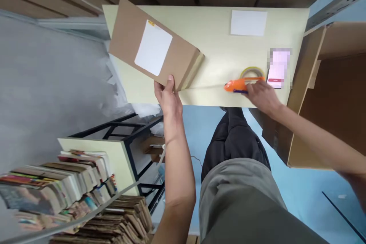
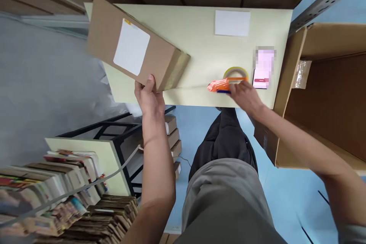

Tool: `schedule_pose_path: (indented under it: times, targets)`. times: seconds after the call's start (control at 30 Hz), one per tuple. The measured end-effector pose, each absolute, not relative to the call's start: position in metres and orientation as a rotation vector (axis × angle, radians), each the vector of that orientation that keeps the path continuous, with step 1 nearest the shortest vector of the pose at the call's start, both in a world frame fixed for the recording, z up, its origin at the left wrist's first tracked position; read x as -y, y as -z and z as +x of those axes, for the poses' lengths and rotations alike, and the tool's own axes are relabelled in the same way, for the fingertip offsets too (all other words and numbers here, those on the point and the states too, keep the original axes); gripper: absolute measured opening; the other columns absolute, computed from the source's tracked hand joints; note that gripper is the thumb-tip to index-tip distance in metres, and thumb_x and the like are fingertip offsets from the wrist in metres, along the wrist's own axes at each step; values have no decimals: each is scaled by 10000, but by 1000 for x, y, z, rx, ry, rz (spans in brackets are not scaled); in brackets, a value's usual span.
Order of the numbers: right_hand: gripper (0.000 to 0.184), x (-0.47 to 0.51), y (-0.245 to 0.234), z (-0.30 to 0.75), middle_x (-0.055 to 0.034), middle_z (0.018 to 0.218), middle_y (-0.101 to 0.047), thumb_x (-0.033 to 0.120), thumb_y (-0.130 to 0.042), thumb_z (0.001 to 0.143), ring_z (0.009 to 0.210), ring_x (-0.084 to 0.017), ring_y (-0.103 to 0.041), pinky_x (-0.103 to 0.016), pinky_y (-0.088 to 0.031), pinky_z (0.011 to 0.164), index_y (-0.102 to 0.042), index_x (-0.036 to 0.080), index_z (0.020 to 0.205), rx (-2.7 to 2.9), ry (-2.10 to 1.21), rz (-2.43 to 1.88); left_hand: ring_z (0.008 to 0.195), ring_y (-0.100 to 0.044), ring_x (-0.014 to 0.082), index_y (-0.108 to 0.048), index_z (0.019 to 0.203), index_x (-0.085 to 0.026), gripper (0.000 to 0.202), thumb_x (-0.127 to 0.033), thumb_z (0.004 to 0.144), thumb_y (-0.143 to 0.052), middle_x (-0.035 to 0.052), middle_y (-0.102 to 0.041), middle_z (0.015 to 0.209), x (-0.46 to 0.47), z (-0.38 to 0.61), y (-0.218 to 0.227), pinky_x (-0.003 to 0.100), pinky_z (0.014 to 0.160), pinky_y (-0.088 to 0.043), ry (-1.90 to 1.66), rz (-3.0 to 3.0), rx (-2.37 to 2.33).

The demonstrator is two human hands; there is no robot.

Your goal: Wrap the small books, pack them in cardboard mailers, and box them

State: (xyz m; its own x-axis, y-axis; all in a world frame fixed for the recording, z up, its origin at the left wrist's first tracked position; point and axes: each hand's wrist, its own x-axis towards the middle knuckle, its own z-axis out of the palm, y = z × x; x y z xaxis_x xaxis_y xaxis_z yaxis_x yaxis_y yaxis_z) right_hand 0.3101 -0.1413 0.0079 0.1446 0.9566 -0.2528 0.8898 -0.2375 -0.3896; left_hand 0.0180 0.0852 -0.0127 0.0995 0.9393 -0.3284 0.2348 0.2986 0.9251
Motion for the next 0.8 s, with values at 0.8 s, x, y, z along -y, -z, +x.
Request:
schedule_pose_path:
  times: [0.8]
  targets:
    - [422,-28,25,339,-108,1067,-814,313,-294,1257,1110,-261,-812,-510,-601,1113,-636,71,1304,2194,-347,-1974,1568,-603,346,-744,1240,-304,786,-751,648,-1002,56,-801,1442,-115,-6,-12,565,1382,-460,-551,1201,-1258]
